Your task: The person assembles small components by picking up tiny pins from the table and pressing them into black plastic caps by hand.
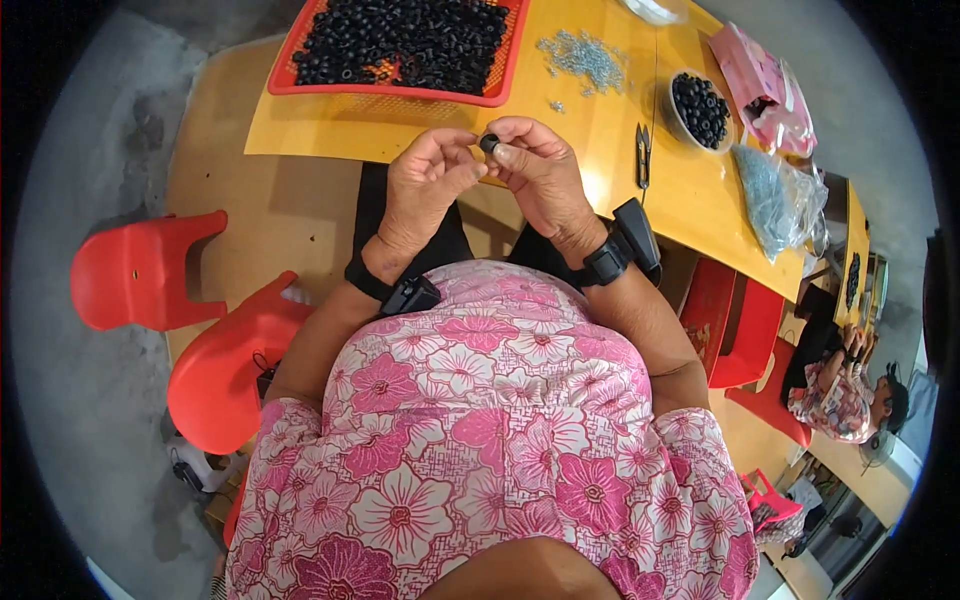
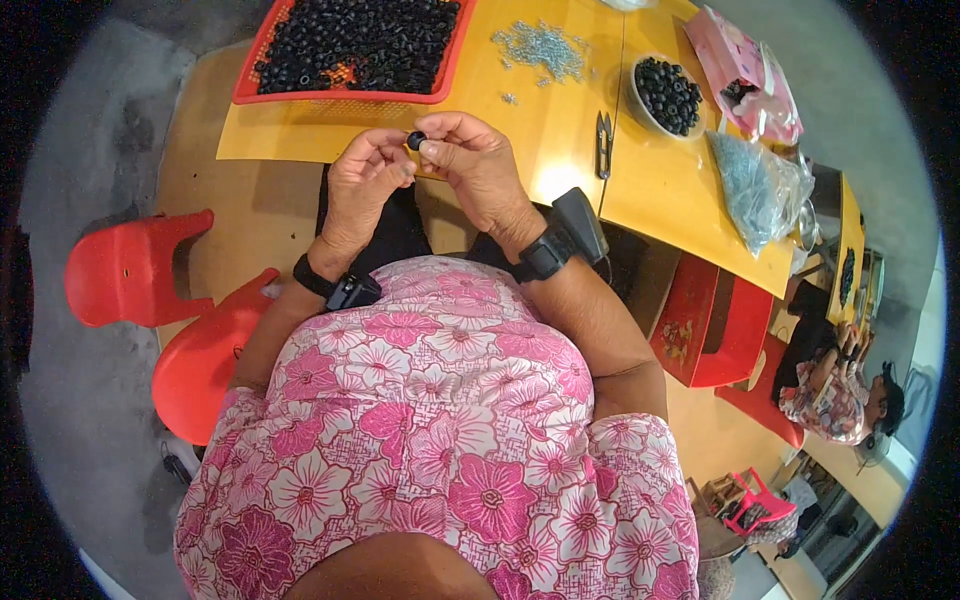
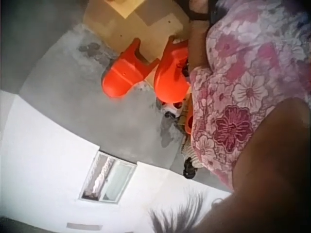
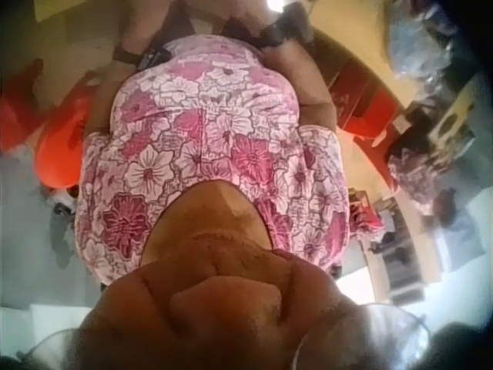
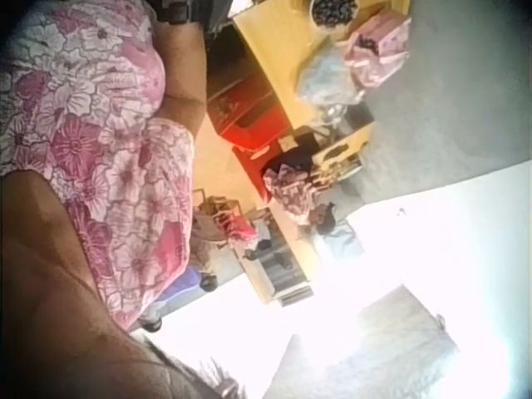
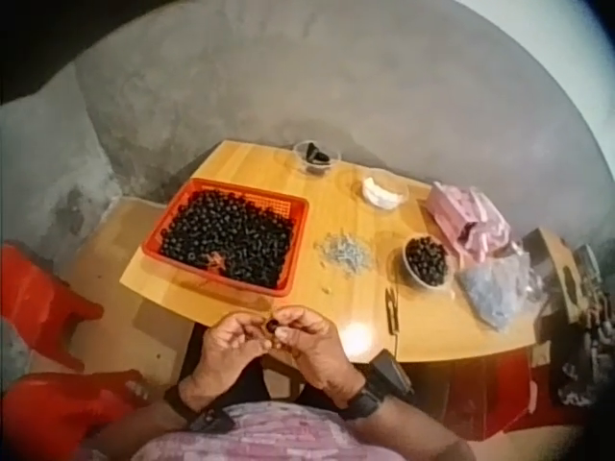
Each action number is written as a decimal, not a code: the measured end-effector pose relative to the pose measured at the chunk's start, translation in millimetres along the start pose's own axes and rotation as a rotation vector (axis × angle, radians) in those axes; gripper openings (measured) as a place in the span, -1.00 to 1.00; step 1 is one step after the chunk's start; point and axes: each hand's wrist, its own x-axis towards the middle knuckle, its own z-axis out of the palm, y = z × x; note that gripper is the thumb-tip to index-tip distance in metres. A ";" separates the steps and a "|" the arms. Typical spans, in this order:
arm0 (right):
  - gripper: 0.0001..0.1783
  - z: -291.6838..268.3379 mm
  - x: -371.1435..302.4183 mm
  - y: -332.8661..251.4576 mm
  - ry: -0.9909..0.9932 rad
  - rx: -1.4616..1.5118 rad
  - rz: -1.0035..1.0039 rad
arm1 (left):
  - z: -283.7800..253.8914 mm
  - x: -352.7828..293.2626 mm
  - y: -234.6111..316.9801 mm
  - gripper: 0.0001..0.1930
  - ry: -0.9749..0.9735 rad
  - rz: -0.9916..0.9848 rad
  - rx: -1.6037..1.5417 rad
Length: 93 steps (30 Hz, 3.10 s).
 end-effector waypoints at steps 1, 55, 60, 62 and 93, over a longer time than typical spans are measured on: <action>-0.77 0.2 -3.1 3.4 0.007 0.004 -0.010 | 3.4 0.4 -2.2 -0.71 0.002 0.017 -0.034; -0.80 -104.0 39.9 -35.8 0.696 -1.288 -0.524 | 4.0 36.6 -37.5 -0.89 -0.142 -0.239 0.101; -0.80 -97.3 41.2 -40.2 0.706 -1.491 -0.432 | 4.3 36.5 -35.7 -0.90 -0.135 -0.229 0.085; -0.82 -101.7 44.2 -40.2 0.708 -1.540 -0.454 | 4.1 36.4 -37.4 -0.90 -0.136 -0.234 0.073; -0.82 -108.3 46.5 -33.1 0.742 -1.095 -0.510 | 3.2 35.2 -37.8 -0.86 -0.156 -0.240 0.125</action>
